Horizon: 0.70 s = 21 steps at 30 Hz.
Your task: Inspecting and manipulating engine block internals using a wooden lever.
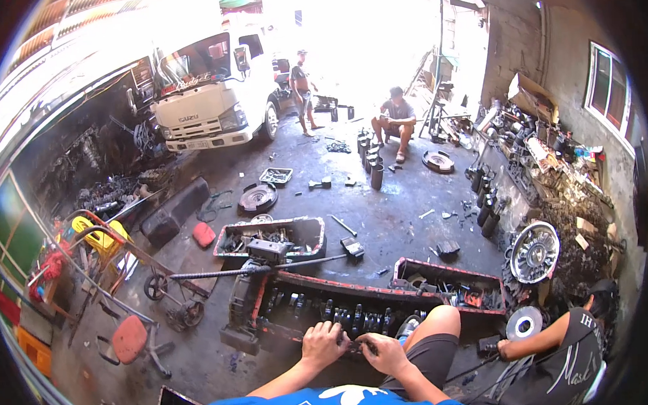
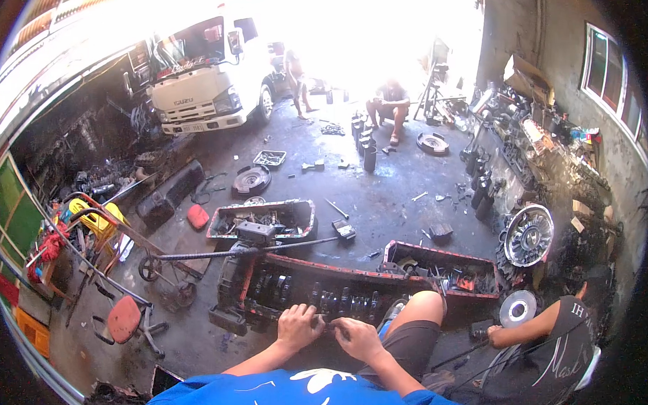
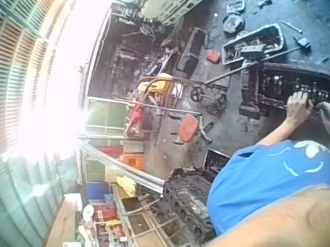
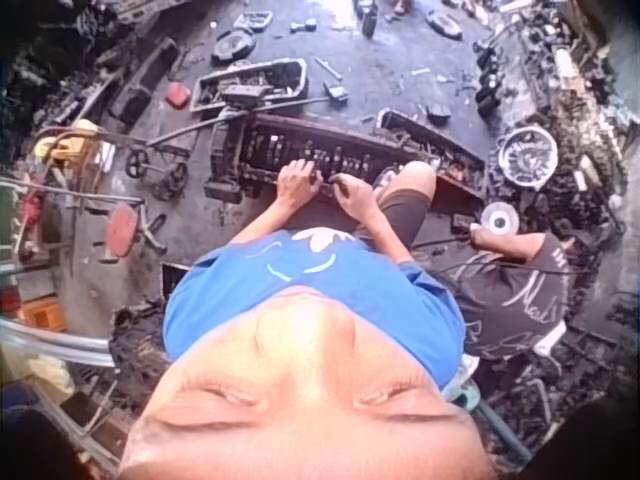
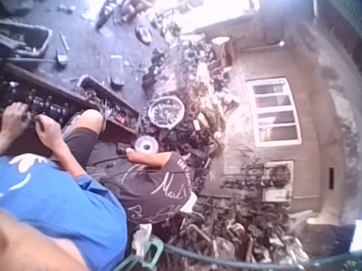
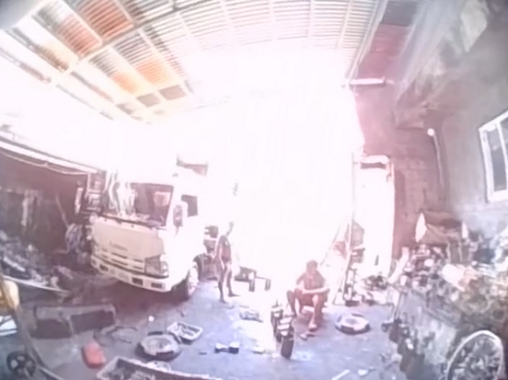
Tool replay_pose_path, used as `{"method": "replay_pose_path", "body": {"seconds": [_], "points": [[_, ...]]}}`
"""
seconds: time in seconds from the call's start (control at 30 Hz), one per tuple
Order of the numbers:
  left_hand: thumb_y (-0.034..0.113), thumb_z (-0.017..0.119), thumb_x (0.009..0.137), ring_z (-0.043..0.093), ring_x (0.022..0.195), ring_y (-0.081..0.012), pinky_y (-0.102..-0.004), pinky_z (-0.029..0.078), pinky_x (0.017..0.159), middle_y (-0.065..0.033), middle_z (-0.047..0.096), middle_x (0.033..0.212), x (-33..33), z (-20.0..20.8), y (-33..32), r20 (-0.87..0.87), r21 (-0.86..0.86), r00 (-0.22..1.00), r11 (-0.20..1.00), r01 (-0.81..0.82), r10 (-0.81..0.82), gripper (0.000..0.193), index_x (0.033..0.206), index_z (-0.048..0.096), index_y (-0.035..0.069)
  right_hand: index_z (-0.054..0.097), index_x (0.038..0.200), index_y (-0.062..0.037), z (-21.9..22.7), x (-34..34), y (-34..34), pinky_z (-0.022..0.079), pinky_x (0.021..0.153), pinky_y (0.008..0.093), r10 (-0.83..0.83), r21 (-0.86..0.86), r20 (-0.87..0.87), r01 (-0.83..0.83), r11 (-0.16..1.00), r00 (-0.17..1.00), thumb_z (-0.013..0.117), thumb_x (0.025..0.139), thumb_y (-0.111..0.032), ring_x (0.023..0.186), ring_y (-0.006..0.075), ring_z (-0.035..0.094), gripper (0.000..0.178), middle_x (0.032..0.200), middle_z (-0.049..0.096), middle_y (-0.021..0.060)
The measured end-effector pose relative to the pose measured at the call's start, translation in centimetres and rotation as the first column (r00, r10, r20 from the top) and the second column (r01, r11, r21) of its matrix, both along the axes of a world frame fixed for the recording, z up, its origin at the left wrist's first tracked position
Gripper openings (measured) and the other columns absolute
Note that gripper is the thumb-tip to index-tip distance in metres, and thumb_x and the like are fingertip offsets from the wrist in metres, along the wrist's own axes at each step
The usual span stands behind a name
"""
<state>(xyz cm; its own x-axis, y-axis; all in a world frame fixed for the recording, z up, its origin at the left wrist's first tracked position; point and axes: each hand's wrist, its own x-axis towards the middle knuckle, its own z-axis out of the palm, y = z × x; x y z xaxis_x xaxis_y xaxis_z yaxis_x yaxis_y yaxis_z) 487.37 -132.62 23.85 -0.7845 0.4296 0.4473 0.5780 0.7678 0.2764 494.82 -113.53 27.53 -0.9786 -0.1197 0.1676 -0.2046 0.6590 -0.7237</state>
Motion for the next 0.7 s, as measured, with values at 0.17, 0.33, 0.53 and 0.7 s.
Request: {"method": "replay_pose_path", "body": {"seconds": [0.17,0.33,0.53,0.7], "points": [[0.033,0.068,0.083,0.064,0.085,-0.0286,-0.0433,0.052,0.072,-0.0091,0.062,0.085,0.2,0.4,-0.1,0.051,-0.032,0.999,0.999,0.012,-0.010,0.025,0.088,0.067,0.009,0.070,0.107,-0.0091,-0.7,0.1,-0.2,0.057,0.078,0.0393,-0.037,-0.110,0.016,0.038,0.993,0.999,0.061,0.093,-0.017,0.089,0.0299,0.071,0.019,0.100,0.072,0.0117],[0.039,0.065,0.087,0.065,0.093,-0.0303,-0.0445,0.053,0.078,-0.0111,0.066,0.092,-1.0,1.4,0.5,0.236,-0.121,0.972,0.992,0.045,-0.015,0.032,0.093,0.069,0.008,0.070,0.108,-0.0063,-0.3,-1.2,-0.7,0.057,0.074,0.0362,-0.055,-0.224,-0.023,0.049,0.973,0.998,0.062,0.093,-0.013,0.084,0.0280,0.072,0.019,0.096,0.072,0.0123],[0.048,0.063,0.089,0.065,0.097,-0.0295,-0.0440,0.053,0.083,-0.0122,0.066,0.094,-1.3,1.7,0.3,0.327,-0.169,0.944,0.986,0.005,0.052,0.041,0.099,0.070,0.009,0.070,0.107,-0.0006,0.7,-6.6,-0.1,0.054,0.069,0.0268,-0.097,-0.344,-0.103,0.056,0.937,0.990,0.061,0.095,-0.004,0.076,0.0138,0.070,0.016,0.086,0.073,0.0107],[0.045,0.063,0.088,0.066,0.095,-0.0298,-0.0442,0.054,0.082,-0.0122,0.066,0.093,-2.0,2.3,1.1,0.388,-0.184,0.922,0.981,0.064,0.013,0.038,0.096,0.069,0.008,0.069,0.112,-0.0052,0.7,-12.3,1.5,0.056,0.076,0.0346,-0.047,-0.420,-0.072,0.012,0.907,0.996,0.061,0.094,-0.012,0.085,0.0253,0.073,0.021,0.094,0.073,0.0121]]}}
